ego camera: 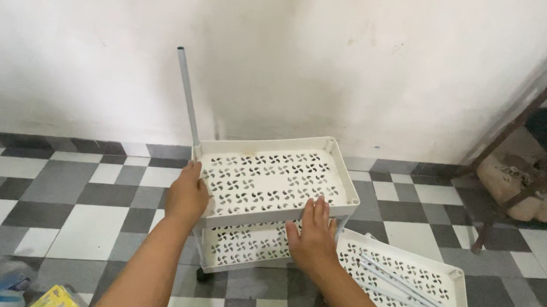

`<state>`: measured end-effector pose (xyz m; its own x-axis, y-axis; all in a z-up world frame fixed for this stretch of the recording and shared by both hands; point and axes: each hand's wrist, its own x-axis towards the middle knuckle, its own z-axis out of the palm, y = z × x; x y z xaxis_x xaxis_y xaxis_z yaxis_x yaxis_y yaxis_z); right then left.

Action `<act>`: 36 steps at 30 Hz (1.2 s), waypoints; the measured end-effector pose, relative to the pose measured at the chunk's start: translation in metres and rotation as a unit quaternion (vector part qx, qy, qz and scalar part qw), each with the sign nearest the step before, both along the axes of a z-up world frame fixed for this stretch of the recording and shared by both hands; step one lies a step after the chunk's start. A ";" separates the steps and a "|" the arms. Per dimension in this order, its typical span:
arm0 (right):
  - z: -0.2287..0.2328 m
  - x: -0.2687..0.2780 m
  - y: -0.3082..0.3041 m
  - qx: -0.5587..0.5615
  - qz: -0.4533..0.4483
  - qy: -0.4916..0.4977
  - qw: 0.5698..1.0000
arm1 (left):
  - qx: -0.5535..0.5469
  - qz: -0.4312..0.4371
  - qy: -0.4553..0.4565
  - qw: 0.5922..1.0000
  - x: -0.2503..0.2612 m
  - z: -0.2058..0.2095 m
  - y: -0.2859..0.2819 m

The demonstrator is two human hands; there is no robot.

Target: The person assembles a white plastic storage rack by inserting metal poles into corner holes and stacking perforated trays. They repeatedly insert and remove poles to adjust the structure, then place trays onto the frame.

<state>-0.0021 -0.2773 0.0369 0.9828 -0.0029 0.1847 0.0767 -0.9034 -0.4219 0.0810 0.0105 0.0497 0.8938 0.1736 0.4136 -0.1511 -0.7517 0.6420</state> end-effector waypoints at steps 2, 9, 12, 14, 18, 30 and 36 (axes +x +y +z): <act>0.009 0.009 0.012 0.008 0.034 -0.019 0.999 | 0.007 0.002 -0.048 0.999 0.006 0.003 0.003; 0.068 0.099 0.096 0.163 0.164 -0.075 0.970 | -0.120 0.101 0.081 0.984 0.077 -0.022 0.004; 0.081 0.137 0.133 0.226 0.160 -0.049 0.960 | -0.107 0.081 -0.001 0.991 0.118 -0.050 0.010; 0.084 0.160 0.156 0.244 0.183 -0.070 0.950 | -0.099 0.069 -0.041 0.992 0.137 -0.059 0.017; 0.075 0.192 0.195 0.336 0.153 -0.031 0.929 | -0.130 0.059 0.013 0.990 0.139 -0.049 0.018; 0.055 0.213 0.236 0.591 0.173 0.051 0.786 | -0.299 0.045 0.099 0.948 0.098 0.003 0.009; 0.040 0.238 0.235 0.670 0.230 0.092 0.699 | -0.257 0.061 0.102 0.959 0.107 -0.006 0.007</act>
